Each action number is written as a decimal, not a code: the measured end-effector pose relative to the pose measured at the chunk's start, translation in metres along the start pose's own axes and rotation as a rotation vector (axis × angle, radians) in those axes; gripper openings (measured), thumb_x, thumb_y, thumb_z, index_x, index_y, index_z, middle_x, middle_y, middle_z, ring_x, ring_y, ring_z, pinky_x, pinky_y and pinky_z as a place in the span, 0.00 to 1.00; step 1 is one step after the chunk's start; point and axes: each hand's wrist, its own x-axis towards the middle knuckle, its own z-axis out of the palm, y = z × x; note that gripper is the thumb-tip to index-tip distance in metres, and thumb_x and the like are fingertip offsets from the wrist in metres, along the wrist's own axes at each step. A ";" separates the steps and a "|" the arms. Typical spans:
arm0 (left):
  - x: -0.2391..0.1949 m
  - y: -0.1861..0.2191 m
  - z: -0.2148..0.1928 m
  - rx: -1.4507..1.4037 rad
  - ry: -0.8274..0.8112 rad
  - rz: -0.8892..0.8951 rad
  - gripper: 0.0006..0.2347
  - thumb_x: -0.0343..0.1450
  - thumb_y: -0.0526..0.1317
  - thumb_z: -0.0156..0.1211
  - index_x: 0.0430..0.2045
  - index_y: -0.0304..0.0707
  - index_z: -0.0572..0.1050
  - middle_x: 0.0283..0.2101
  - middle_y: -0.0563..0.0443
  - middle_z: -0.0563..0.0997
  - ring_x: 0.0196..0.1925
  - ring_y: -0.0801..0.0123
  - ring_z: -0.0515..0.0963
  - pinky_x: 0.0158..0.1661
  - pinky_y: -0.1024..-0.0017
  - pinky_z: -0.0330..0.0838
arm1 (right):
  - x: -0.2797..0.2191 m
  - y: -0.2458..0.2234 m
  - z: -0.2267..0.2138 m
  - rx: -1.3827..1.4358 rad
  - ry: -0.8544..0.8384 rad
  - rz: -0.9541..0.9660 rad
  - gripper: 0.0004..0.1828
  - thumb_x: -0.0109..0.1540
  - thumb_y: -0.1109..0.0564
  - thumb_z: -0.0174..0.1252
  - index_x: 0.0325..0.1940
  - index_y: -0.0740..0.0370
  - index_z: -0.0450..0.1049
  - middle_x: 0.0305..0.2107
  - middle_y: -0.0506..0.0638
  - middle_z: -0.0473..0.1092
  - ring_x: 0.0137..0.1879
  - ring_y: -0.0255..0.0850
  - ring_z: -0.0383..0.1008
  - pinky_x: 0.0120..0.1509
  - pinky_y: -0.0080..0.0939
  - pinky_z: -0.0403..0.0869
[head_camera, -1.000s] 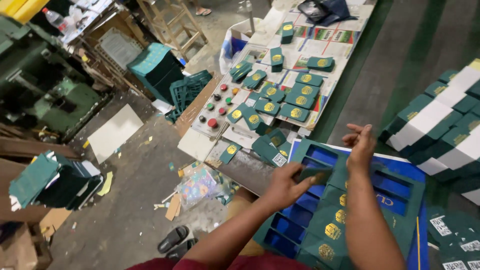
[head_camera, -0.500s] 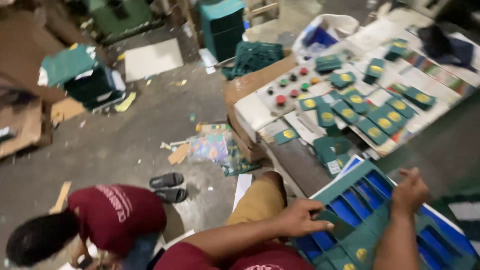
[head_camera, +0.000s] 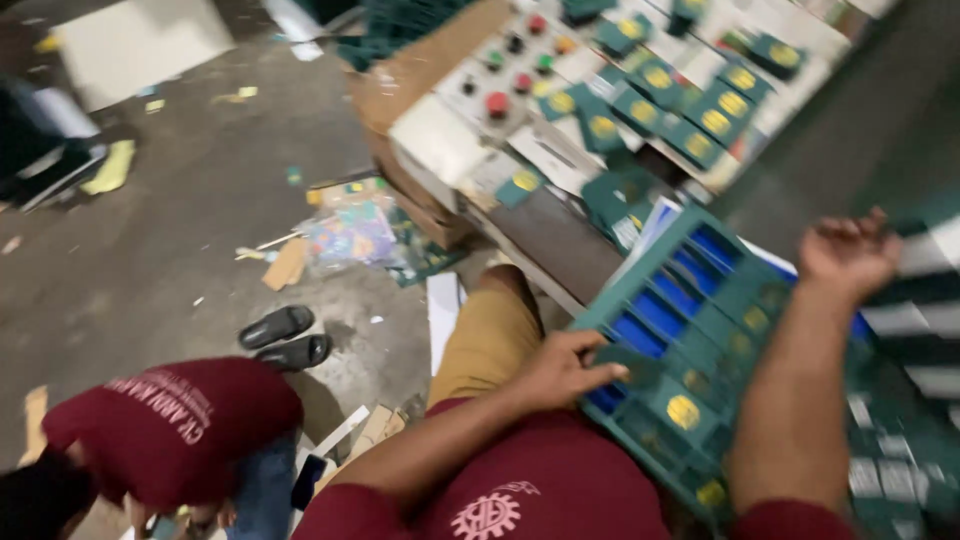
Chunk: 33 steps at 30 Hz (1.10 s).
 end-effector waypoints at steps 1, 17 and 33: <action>0.000 -0.002 0.003 -0.014 -0.043 -0.007 0.14 0.69 0.47 0.69 0.37 0.35 0.79 0.23 0.57 0.65 0.26 0.77 0.65 0.28 0.71 0.62 | -0.005 -0.009 0.000 -0.006 0.023 -0.040 0.33 0.69 0.36 0.41 0.46 0.65 0.80 0.28 0.54 0.71 0.34 0.47 0.69 0.40 0.47 0.69; -0.004 0.011 0.016 0.031 -0.012 -0.116 0.12 0.70 0.42 0.70 0.25 0.34 0.74 0.22 0.61 0.67 0.26 0.81 0.65 0.28 0.76 0.63 | -0.107 0.022 0.109 -0.040 -0.047 0.142 0.20 0.73 0.44 0.48 0.52 0.61 0.76 0.32 0.46 0.68 0.36 0.40 0.68 0.45 0.43 0.67; 0.066 0.016 0.076 0.347 0.094 0.435 0.14 0.66 0.41 0.72 0.40 0.36 0.79 0.40 0.44 0.76 0.41 0.54 0.78 0.42 0.63 0.72 | -0.367 0.040 0.179 -1.964 -0.507 0.069 0.30 0.56 0.55 0.66 0.62 0.57 0.74 0.51 0.55 0.75 0.56 0.50 0.77 0.49 0.48 0.75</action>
